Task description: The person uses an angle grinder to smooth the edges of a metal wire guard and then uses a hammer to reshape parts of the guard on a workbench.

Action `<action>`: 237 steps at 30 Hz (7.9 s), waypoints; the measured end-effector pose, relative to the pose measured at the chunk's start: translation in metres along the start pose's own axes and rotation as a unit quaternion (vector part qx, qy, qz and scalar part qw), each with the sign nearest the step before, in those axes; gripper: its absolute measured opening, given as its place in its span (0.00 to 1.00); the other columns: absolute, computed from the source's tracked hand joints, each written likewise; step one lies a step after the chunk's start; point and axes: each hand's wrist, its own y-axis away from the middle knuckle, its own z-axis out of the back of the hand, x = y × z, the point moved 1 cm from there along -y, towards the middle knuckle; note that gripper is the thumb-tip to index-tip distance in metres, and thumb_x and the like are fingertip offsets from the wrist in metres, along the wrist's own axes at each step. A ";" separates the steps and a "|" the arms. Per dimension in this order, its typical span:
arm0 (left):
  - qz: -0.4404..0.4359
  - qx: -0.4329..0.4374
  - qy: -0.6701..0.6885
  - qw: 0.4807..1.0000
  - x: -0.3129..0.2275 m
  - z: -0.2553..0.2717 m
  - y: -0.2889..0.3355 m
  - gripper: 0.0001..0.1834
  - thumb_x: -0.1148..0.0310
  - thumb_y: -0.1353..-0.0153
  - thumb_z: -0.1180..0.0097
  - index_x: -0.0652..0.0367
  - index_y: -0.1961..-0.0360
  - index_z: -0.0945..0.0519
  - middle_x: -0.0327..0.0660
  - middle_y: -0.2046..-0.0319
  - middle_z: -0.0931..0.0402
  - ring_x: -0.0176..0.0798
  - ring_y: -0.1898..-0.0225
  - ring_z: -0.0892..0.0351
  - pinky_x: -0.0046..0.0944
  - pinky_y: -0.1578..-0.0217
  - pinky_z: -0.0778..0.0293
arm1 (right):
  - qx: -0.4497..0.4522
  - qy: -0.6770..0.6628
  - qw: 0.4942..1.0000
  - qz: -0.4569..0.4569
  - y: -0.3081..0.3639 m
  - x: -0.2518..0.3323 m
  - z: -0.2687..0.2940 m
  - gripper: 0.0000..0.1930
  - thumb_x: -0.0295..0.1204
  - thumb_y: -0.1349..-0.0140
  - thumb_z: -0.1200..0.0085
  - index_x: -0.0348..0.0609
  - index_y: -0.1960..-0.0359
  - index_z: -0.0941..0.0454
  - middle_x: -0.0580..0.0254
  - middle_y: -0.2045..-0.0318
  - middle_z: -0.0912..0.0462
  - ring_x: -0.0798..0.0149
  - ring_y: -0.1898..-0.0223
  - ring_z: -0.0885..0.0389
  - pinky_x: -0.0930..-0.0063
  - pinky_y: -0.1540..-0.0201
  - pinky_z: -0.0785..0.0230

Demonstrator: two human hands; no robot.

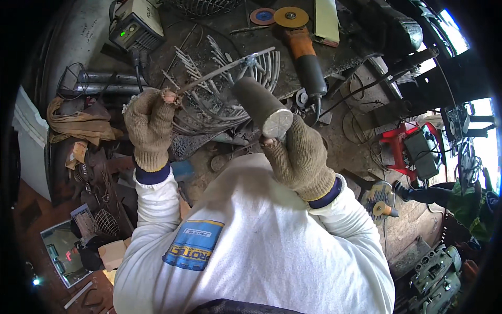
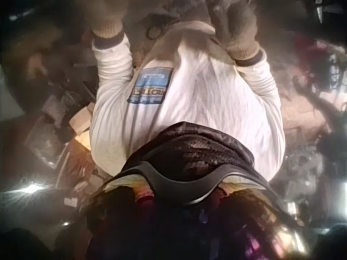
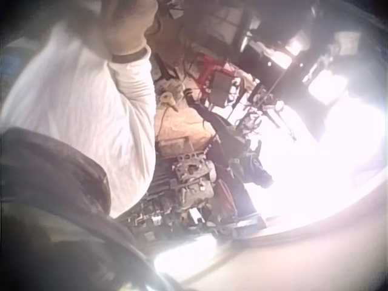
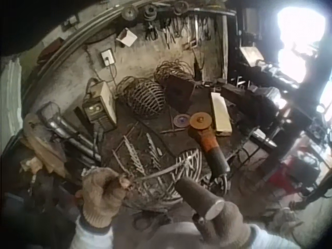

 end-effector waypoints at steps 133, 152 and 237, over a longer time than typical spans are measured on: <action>0.153 -0.149 0.306 0.928 0.060 -0.026 0.050 0.32 0.44 0.25 0.55 0.67 0.59 0.19 0.45 0.65 0.16 0.39 0.64 0.15 0.37 0.60 0.20 | -0.215 -0.236 0.942 -0.104 -0.039 -0.083 -0.025 0.19 0.39 0.24 0.48 0.37 0.42 0.25 0.59 0.53 0.17 0.67 0.55 0.20 0.70 0.49 0.28; -0.108 -0.258 -0.109 0.954 0.034 -0.011 0.026 0.22 0.53 0.32 0.41 0.64 0.72 0.18 0.41 0.83 0.26 0.45 0.78 0.26 0.42 0.72 0.32 | -0.064 0.055 0.995 0.045 -0.006 0.030 -0.016 0.19 0.28 0.39 0.39 0.36 0.48 0.26 0.48 0.67 0.16 0.46 0.67 0.13 0.58 0.65 0.21; -0.323 -0.243 -0.206 0.891 0.100 -0.050 0.009 0.29 0.64 0.32 0.38 0.60 0.35 0.32 0.47 0.66 0.21 0.52 0.70 0.21 0.50 0.67 0.24 | -0.010 -0.066 0.997 -0.033 0.000 0.012 0.003 0.19 0.43 0.30 0.46 0.38 0.52 0.25 0.43 0.65 0.18 0.39 0.62 0.17 0.49 0.60 0.27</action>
